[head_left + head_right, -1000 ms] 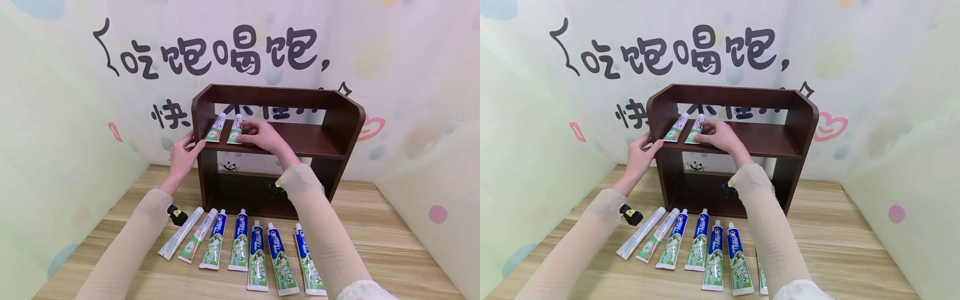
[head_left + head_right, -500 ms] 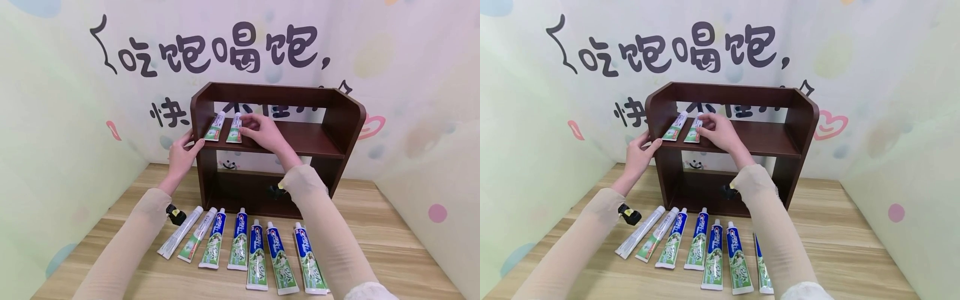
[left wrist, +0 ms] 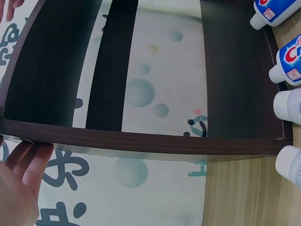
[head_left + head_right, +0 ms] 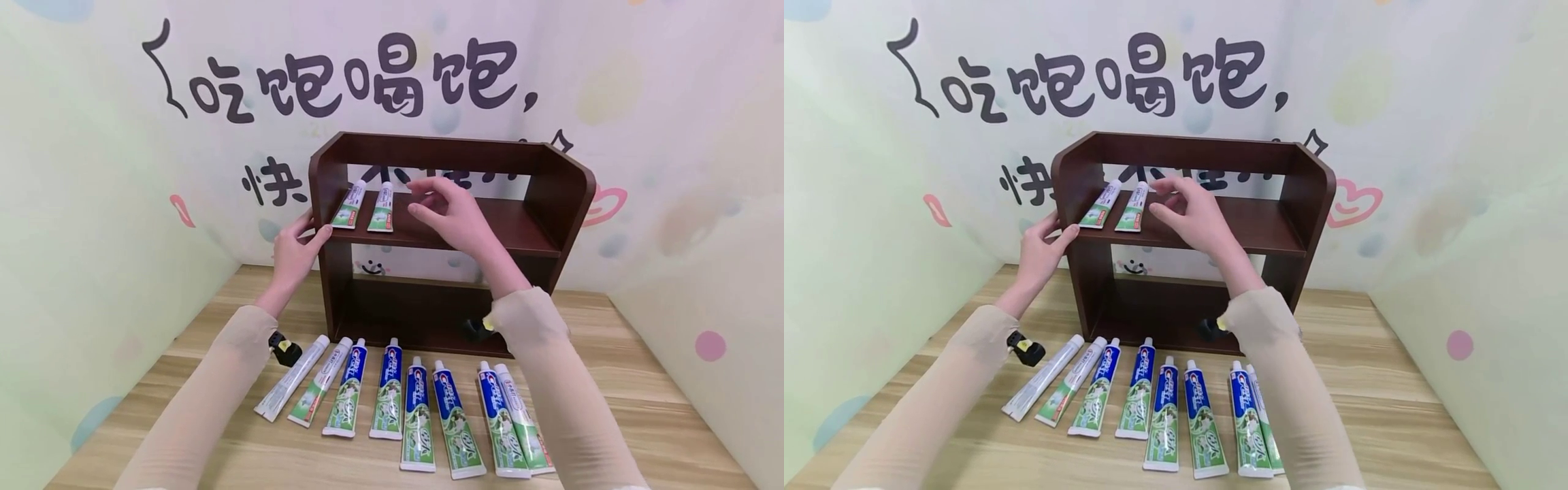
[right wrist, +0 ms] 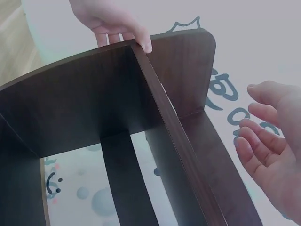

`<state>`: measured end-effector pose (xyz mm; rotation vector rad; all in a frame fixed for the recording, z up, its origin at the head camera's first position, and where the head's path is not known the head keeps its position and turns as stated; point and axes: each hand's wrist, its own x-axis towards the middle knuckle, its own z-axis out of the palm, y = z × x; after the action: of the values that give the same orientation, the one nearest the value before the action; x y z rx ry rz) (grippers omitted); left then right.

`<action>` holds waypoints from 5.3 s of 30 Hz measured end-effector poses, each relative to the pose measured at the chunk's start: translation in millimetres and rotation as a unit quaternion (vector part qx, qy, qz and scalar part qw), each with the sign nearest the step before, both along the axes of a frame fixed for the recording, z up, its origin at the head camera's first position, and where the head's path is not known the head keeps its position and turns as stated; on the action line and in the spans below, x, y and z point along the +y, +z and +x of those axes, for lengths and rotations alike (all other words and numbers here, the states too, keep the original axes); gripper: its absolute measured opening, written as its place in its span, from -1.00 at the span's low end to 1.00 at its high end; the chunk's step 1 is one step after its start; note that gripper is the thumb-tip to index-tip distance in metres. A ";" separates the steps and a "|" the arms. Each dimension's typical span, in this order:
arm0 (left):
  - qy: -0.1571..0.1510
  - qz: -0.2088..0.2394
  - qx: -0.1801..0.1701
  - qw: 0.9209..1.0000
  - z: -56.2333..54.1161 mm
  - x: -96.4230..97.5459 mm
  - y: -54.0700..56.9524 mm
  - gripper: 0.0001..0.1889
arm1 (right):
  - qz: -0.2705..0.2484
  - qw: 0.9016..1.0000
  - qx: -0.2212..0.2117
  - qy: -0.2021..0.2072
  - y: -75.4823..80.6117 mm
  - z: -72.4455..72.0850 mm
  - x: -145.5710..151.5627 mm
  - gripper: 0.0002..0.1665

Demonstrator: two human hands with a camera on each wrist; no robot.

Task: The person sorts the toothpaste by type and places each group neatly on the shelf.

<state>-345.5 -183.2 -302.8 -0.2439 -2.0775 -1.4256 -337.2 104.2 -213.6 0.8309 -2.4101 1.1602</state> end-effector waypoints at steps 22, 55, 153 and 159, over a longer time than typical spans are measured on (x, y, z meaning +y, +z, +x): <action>-0.004 0.000 0.000 1.000 0.0 -0.8 1.0 -0.43 | 0.028 0.998 0.065 0.004 -36.4 58.3 44.5 -0.48; 0.000 -0.003 -0.006 1.000 -0.6 -1.1 -1.3 -0.43 | 0.060 0.996 0.053 -0.025 -147.1 99.7 107.7 -0.44; 0.007 -0.010 -0.013 1.000 0.9 -0.5 -0.4 -0.43 | 0.139 0.949 -0.282 0.004 -228.1 118.8 172.9 -0.15; 0.004 -0.010 -0.009 1.000 0.6 -0.1 -0.7 -0.43 | 0.165 0.951 -0.261 -0.020 -224.6 122.2 164.0 -0.15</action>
<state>-344.8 -183.3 -303.5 -0.2322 -2.1063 -1.4076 -215.0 268.3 -438.2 0.6129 -3.1031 1.0772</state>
